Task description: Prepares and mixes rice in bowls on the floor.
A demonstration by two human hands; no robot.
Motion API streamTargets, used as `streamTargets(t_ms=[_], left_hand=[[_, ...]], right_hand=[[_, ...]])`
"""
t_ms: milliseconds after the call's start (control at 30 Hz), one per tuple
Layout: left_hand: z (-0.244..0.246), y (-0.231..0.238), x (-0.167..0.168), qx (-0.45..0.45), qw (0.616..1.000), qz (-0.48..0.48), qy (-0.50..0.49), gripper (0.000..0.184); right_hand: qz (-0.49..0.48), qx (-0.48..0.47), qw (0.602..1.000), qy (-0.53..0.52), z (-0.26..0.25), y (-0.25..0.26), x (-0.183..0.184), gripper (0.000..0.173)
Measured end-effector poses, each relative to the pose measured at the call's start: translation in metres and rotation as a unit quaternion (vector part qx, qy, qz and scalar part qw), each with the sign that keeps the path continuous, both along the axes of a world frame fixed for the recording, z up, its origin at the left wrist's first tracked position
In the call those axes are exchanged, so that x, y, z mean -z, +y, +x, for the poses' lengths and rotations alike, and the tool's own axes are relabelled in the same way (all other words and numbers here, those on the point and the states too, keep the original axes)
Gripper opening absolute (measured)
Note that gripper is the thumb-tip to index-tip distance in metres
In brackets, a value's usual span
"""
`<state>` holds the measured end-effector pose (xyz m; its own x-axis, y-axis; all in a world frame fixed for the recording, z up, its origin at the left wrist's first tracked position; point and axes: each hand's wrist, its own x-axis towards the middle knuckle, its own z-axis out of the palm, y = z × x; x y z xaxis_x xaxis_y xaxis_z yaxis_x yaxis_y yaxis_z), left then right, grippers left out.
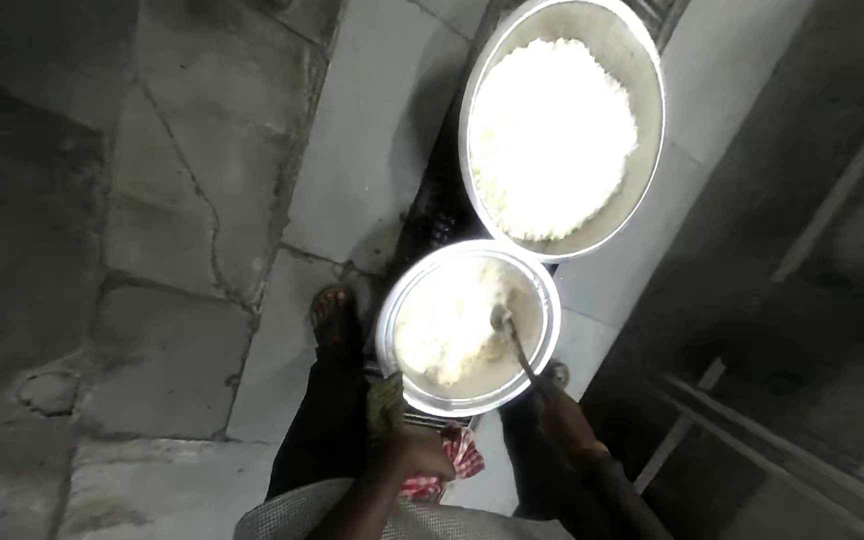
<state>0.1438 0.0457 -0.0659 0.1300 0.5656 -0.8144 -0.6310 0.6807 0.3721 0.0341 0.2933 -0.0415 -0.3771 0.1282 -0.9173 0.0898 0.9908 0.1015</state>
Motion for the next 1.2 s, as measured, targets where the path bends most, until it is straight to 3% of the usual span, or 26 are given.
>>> streamTargets(t_ms=[167, 267, 400, 500, 633, 700, 767, 833, 933, 1000, 1100, 1200], left_hand=[[0.007, 0.014, 0.005, -0.029, 0.999, -0.031, -0.032, 0.064], [0.018, 0.031, 0.015, 0.013, 0.998, -0.058, -0.016, 0.072], [0.027, 0.032, 0.024, 0.025, 0.99, -0.133, 0.034, 0.076], [0.024, 0.006, 0.013, -0.026, 0.967, -0.237, 0.084, 0.08], [-0.002, -0.043, -0.036, -0.023, 0.895, -0.429, 0.124, 0.064], [0.0, -0.06, -0.025, -0.082, 0.826, -0.53, 0.174, 0.06], [0.01, -0.07, 0.012, -0.159, 0.766, -0.585, 0.212, 0.06], [0.019, -0.072, 0.057, -0.228, 0.746, -0.584, 0.228, 0.059], [0.023, -0.063, 0.108, -0.37, 0.753, -0.508, 0.192, 0.059], [0.018, -0.054, 0.121, -0.47, 0.753, -0.44, 0.134, 0.062], [0.01, -0.051, 0.131, -0.505, 0.767, -0.386, 0.089, 0.084], [0.013, -0.05, 0.139, -0.523, 0.754, -0.377, 0.124, 0.079]], right_hand=[[0.085, -0.093, 0.99, 0.061, -0.048, -0.007, 0.087, 0.061], [0.103, -0.089, 0.988, 0.067, -0.028, 0.016, 0.111, 0.065], [0.083, -0.047, 0.994, -0.044, 0.034, 0.036, 0.091, 0.056], [0.009, -0.039, 0.99, -0.134, 0.055, 0.056, 0.07, 0.047], [-0.005, -0.027, 0.998, -0.056, 0.042, 0.058, 0.048, 0.058], [0.004, -0.054, 0.998, -0.012, 0.012, 0.052, 0.05, 0.055], [0.045, -0.102, 0.994, -0.018, -0.021, 0.042, 0.058, 0.041], [0.08, -0.151, 0.985, -0.029, -0.044, 0.038, 0.07, 0.025], [0.096, -0.227, 0.969, -0.016, -0.069, 0.032, 0.085, 0.016], [0.082, -0.281, 0.956, -0.013, -0.079, 0.025, 0.09, 0.015], [0.074, -0.328, 0.941, -0.018, -0.082, 0.019, 0.106, 0.018], [0.08, -0.343, 0.935, -0.031, -0.079, 0.01, 0.115, 0.016]])
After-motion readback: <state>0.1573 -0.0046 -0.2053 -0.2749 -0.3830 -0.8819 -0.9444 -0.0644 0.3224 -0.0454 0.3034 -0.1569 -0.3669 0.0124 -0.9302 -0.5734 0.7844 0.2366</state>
